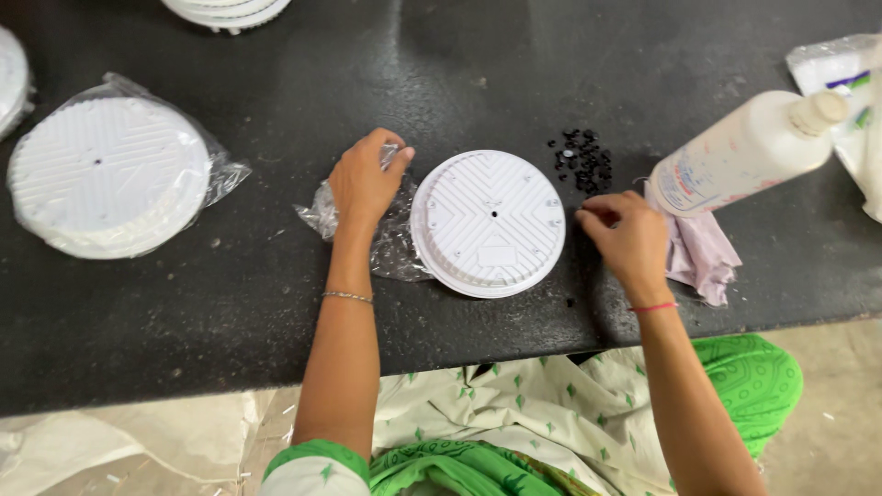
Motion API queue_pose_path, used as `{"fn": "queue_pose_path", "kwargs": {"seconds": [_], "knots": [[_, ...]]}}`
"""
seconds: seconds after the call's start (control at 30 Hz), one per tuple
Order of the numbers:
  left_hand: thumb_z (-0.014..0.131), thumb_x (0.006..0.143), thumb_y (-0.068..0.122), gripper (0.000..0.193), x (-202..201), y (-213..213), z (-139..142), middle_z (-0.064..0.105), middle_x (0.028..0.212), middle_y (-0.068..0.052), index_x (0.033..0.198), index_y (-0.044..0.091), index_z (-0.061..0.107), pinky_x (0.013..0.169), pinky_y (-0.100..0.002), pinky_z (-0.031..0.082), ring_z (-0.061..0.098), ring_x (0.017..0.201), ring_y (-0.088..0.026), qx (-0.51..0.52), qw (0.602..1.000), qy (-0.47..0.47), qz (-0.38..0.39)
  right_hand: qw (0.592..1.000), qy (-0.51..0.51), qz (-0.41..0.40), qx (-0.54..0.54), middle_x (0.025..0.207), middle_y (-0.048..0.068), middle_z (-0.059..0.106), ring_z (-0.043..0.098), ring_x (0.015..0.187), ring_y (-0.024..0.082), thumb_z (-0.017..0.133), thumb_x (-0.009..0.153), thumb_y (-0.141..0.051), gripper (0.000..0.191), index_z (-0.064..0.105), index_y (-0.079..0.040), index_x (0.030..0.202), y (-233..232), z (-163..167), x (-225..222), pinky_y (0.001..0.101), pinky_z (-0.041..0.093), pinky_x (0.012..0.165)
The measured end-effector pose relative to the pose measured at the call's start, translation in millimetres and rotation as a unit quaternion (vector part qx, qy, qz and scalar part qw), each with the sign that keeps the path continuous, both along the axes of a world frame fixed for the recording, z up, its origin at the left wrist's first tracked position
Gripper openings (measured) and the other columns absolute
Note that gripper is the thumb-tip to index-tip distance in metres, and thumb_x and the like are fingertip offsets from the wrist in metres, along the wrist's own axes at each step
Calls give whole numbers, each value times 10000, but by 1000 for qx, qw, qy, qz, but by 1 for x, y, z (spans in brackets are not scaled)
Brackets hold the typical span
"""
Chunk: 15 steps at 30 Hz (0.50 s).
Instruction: The person sits at a workbench assembling plastic lamp fixture parts. They stack white plastic cover discs onto round bases, wrap assembled units in plastic sheeting, wipe parts with a cloth, and place finished units onto stacks on the table.
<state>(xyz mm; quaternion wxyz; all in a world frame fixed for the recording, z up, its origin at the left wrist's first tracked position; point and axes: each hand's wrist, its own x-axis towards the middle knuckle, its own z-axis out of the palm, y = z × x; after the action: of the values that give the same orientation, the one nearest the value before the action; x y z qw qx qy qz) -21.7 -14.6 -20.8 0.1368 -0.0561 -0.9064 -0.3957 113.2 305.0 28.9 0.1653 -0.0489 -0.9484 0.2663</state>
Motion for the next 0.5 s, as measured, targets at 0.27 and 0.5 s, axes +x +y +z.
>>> {"fn": "queue_pose_path", "kwargs": {"seconds": [0.27, 0.5], "knots": [[774, 865, 359, 227, -1, -2, 2, 758, 947, -79, 965, 164, 719, 718, -463, 526, 715, 888, -326, 9, 1000, -23, 6, 985, -5, 156, -68, 1038, 76, 719, 748, 845, 200, 766, 886, -116, 202, 783, -93, 1086, -68, 32, -7, 304, 577, 732], [773, 866, 355, 225, -1, -8, 0, 762, 954, -70, 967, 162, 716, 727, -454, 528, 719, 895, -319, 24, 1000, -16, -1, 985, -10, 174, 19, 1028, 45, 737, 716, 825, 214, 764, 878, -134, 207, 801, -137, 1082, -92, 42, -10, 336, 547, 718]]}}
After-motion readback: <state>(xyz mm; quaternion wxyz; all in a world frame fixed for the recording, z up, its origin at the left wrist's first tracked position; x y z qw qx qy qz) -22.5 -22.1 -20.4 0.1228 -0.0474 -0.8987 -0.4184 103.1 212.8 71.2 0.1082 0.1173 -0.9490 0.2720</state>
